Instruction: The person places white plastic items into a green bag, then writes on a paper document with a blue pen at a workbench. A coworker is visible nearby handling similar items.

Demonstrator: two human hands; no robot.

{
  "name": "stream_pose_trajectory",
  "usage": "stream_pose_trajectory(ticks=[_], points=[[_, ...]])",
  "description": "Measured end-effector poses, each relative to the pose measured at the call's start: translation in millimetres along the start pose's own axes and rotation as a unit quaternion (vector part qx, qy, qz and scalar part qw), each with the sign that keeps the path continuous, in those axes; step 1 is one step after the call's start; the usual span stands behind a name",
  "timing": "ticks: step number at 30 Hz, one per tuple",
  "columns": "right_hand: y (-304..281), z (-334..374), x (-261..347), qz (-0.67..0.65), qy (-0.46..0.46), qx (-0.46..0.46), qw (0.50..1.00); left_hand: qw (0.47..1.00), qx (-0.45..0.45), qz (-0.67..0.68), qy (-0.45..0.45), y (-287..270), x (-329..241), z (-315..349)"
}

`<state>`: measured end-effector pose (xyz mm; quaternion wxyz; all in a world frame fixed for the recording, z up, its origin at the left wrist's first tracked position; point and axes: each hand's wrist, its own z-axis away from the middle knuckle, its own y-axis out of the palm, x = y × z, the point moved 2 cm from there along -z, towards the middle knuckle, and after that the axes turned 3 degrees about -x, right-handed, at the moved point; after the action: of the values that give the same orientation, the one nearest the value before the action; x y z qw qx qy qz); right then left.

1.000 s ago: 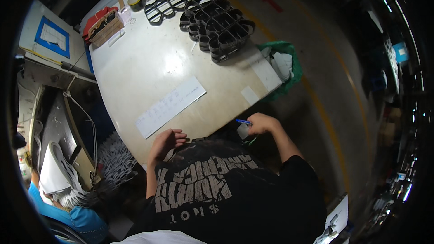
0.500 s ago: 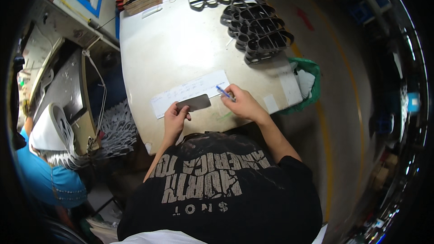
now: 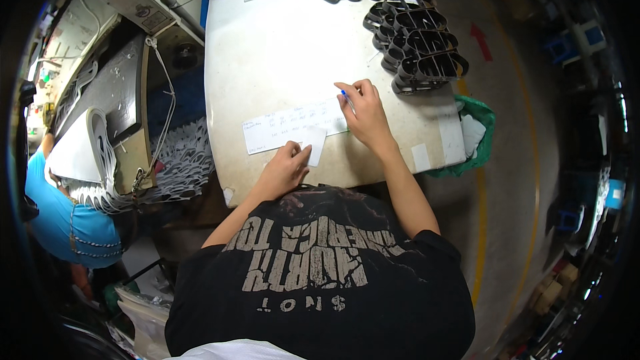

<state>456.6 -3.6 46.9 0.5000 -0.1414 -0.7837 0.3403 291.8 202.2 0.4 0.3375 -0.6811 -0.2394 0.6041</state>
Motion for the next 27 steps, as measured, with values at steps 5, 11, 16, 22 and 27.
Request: stream_pose_trajectory(ticks=[5,11,16,22,27], points=[[-6.8,-8.8,10.2,-0.084,0.014,-0.002,0.996,0.998,0.012,-0.023,0.054,1.9,1.0,-5.3],[-23.7,-6.6,4.8,-0.13,-0.032,-0.044,0.99,0.985,-0.04,-0.135,0.098,3.0,3.2,-13.4],[-20.8,2.2,4.9,-0.14,-0.033,0.009,0.99,0.987,-0.031,-0.13,0.092,8.7,-4.7,-15.3],[-13.3,15.9,-7.0,-0.202,0.033,0.111,0.973,0.981,-0.085,-0.123,0.121,11.4,12.1,-16.7],[-1.1,25.6,-6.9,-0.215,0.117,0.102,0.964,0.982,-0.112,-0.106,0.111,20.1,23.3,-9.3]])
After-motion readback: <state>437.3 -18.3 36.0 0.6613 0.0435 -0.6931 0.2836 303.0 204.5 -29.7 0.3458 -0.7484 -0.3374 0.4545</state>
